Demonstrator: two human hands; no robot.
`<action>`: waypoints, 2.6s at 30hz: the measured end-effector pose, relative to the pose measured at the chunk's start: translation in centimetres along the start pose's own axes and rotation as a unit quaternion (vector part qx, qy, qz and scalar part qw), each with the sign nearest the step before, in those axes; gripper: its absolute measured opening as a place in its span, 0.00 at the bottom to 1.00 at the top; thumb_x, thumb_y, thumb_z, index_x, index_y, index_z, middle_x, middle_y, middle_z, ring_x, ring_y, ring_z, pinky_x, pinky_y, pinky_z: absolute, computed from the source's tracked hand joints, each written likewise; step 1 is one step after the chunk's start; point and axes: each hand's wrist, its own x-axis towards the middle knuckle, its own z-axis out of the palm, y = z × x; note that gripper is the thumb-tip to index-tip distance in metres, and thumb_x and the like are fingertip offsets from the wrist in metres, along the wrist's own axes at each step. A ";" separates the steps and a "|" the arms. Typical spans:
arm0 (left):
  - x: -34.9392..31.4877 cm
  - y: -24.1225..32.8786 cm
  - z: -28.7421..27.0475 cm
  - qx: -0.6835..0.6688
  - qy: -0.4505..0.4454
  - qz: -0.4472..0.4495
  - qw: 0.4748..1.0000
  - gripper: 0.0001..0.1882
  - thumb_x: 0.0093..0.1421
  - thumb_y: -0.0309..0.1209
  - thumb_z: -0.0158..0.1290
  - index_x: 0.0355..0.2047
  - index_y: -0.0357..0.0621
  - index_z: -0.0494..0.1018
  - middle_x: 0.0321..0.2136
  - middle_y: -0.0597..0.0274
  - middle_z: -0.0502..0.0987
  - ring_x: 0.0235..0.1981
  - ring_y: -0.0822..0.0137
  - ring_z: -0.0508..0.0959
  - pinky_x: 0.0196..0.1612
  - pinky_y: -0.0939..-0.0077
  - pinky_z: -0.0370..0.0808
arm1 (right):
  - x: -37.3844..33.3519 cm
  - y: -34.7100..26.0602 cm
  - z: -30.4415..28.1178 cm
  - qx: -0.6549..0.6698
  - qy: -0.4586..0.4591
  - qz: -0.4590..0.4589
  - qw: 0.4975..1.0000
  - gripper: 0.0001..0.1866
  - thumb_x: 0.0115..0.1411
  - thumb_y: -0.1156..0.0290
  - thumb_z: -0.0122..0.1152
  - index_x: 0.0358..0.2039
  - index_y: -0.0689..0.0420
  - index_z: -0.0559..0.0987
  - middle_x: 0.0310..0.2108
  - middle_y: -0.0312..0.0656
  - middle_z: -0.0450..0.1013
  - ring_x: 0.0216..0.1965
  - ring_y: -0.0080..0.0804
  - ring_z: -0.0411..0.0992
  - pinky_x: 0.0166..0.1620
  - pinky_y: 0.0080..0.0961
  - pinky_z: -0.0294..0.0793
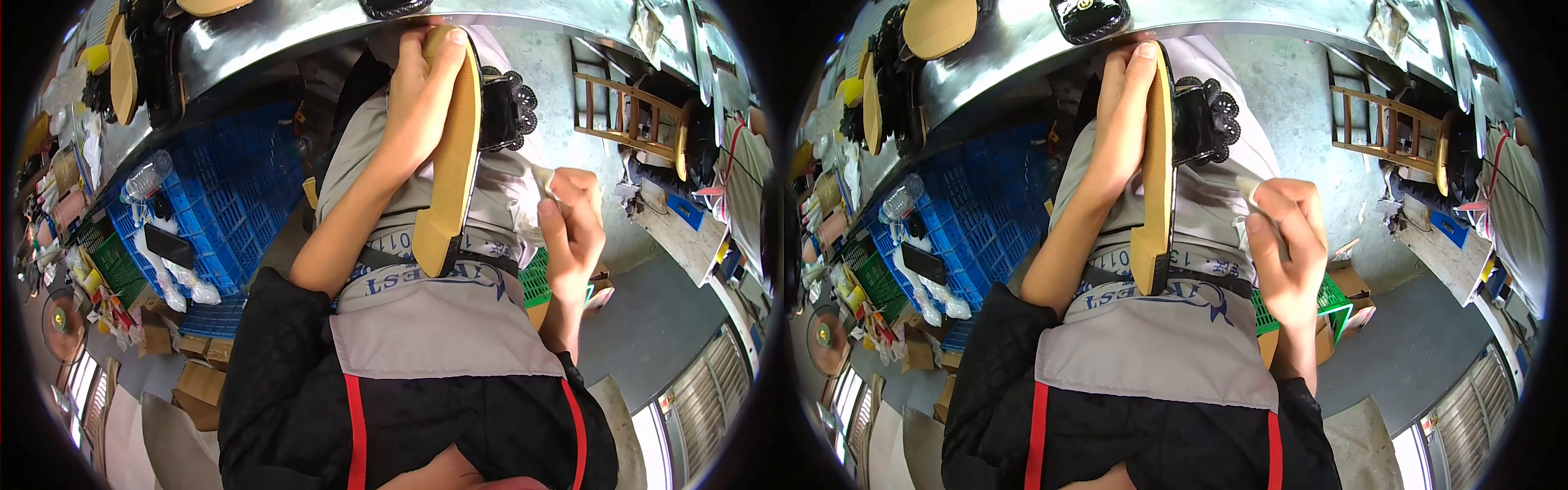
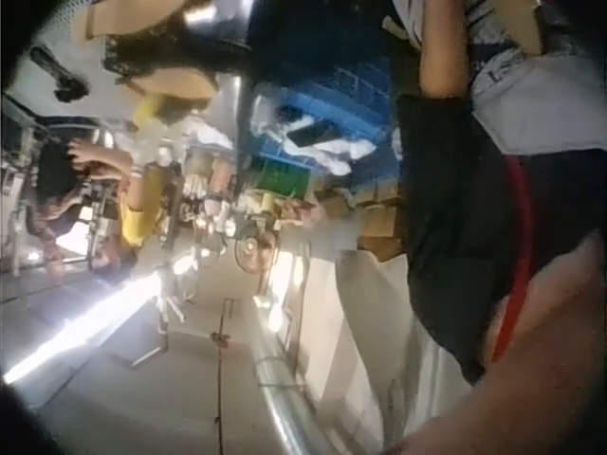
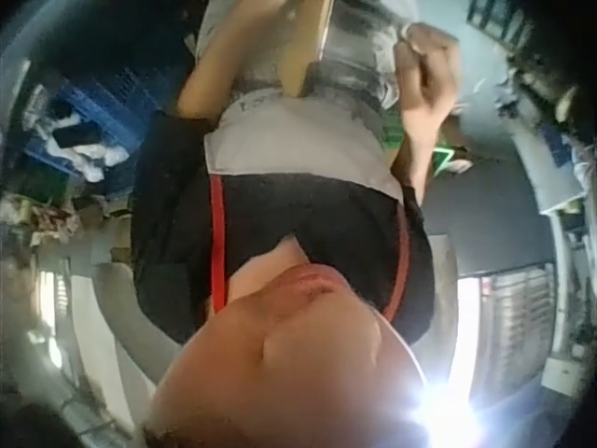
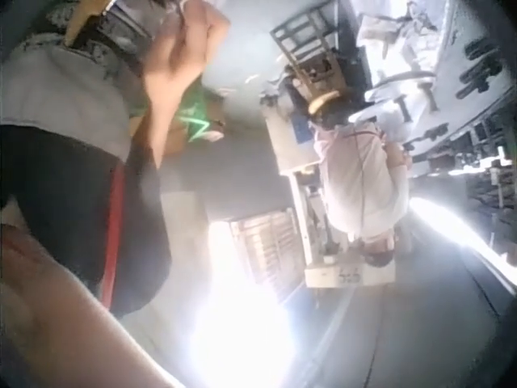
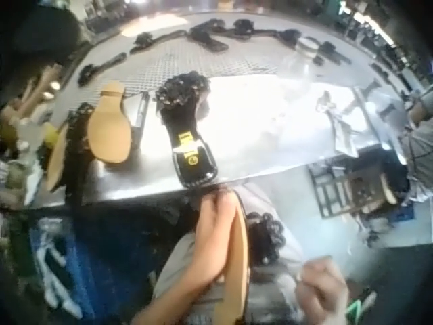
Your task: Cleaning and preparing shoe soles and uppers with a cloth and liquid.
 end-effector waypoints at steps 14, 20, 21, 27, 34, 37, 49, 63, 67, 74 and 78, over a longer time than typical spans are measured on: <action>-1.9 3.8 -3.8 0.074 -0.012 0.128 0.989 0.09 0.67 0.30 0.52 0.42 0.40 0.66 0.29 0.65 0.71 0.34 0.77 0.72 0.38 0.80 0.71 | 2.0 -0.9 2.8 -0.068 -0.041 -0.197 0.977 0.21 0.51 0.92 0.57 0.44 0.61 0.84 0.46 0.46 0.70 0.38 0.35 0.77 0.37 0.21 0.79; -1.9 4.2 -4.2 0.052 -0.028 0.189 0.980 0.03 0.61 0.25 0.48 0.35 0.39 0.68 0.26 0.67 0.67 0.29 0.78 0.66 0.33 0.81 0.64 | 6.1 -0.7 3.6 -0.105 0.001 -0.324 0.940 0.27 0.44 0.91 0.57 0.45 0.54 0.84 0.46 0.43 0.71 0.36 0.39 0.79 0.35 0.28 0.85; -1.8 4.5 -4.1 0.051 -0.032 0.190 0.980 0.03 0.61 0.25 0.48 0.35 0.39 0.68 0.26 0.67 0.67 0.29 0.78 0.66 0.33 0.81 0.64 | 6.4 -1.0 3.2 -0.096 -0.018 -0.292 0.952 0.28 0.44 0.92 0.56 0.45 0.54 0.84 0.46 0.44 0.71 0.38 0.39 0.79 0.36 0.28 0.85; -0.9 4.0 -4.8 -0.043 -0.038 0.163 0.985 0.05 0.61 0.28 0.50 0.28 0.42 0.68 0.22 0.73 0.63 0.26 0.82 0.61 0.30 0.83 0.59 | 4.4 0.3 3.8 -0.071 -0.038 -0.267 0.960 0.31 0.44 0.93 0.54 0.47 0.52 0.84 0.48 0.46 0.70 0.41 0.42 0.78 0.40 0.29 0.85; 0.4 3.2 -3.1 -0.083 -0.082 0.131 0.984 0.10 0.64 0.29 0.45 0.25 0.43 0.65 0.20 0.76 0.62 0.24 0.83 0.59 0.28 0.83 0.56 | 8.0 -1.9 3.5 -0.040 -0.105 -0.274 0.955 0.30 0.53 0.98 0.44 0.52 0.61 0.81 0.55 0.51 0.62 0.42 0.38 0.77 0.48 0.27 0.78; 0.5 3.3 -3.8 -0.080 -0.075 0.088 0.990 0.12 0.61 0.37 0.42 0.23 0.47 0.61 0.21 0.67 0.62 0.21 0.75 0.60 0.26 0.80 0.59 | 4.1 0.3 4.9 -0.020 -0.044 -0.238 0.970 0.29 0.47 0.91 0.57 0.48 0.51 0.84 0.50 0.46 0.71 0.44 0.44 0.78 0.43 0.30 0.84; 0.5 2.5 -3.1 -0.109 -0.050 0.099 0.988 0.14 0.63 0.35 0.42 0.22 0.42 0.63 0.20 0.72 0.62 0.24 0.80 0.59 0.28 0.81 0.56 | 4.3 -2.0 3.4 -0.115 -0.092 -0.261 0.954 0.27 0.54 0.91 0.56 0.48 0.48 0.84 0.57 0.46 0.69 0.44 0.41 0.80 0.45 0.23 0.82; -0.2 5.0 -1.7 0.063 -0.009 0.179 0.982 0.16 0.70 0.31 0.41 0.25 0.35 0.65 0.19 0.66 0.62 0.24 0.78 0.62 0.28 0.77 0.63 | 9.8 -5.6 3.2 -0.192 0.181 -0.306 0.915 0.24 0.50 0.86 0.57 0.47 0.52 0.82 0.50 0.42 0.71 0.38 0.39 0.78 0.32 0.33 0.79; -1.4 4.0 -1.6 0.094 0.020 0.287 0.953 0.16 0.71 0.31 0.41 0.26 0.36 0.68 0.20 0.61 0.68 0.24 0.72 0.66 0.30 0.73 0.67 | 13.2 -11.0 6.6 -0.185 0.003 -0.243 0.952 0.27 0.57 0.83 0.56 0.57 0.51 0.72 0.57 0.45 0.65 0.31 0.43 0.78 0.31 0.35 0.81; -2.1 2.2 -2.7 0.182 0.083 0.339 0.919 0.12 0.68 0.31 0.46 0.27 0.38 0.66 0.21 0.64 0.67 0.24 0.71 0.66 0.30 0.72 0.66 | 10.8 -7.4 9.5 -0.236 0.149 -0.446 0.851 0.17 0.47 0.72 0.61 0.39 0.42 0.76 0.33 0.33 0.63 0.21 0.20 0.69 0.19 0.19 0.70; -1.7 1.5 -2.9 0.228 0.105 0.371 0.894 0.11 0.66 0.31 0.48 0.27 0.40 0.65 0.21 0.65 0.66 0.24 0.70 0.65 0.29 0.72 0.66 | 8.2 -6.6 10.1 -0.069 0.075 -0.470 0.877 0.18 0.49 0.74 0.62 0.42 0.42 0.78 0.37 0.33 0.65 0.21 0.21 0.69 0.18 0.18 0.70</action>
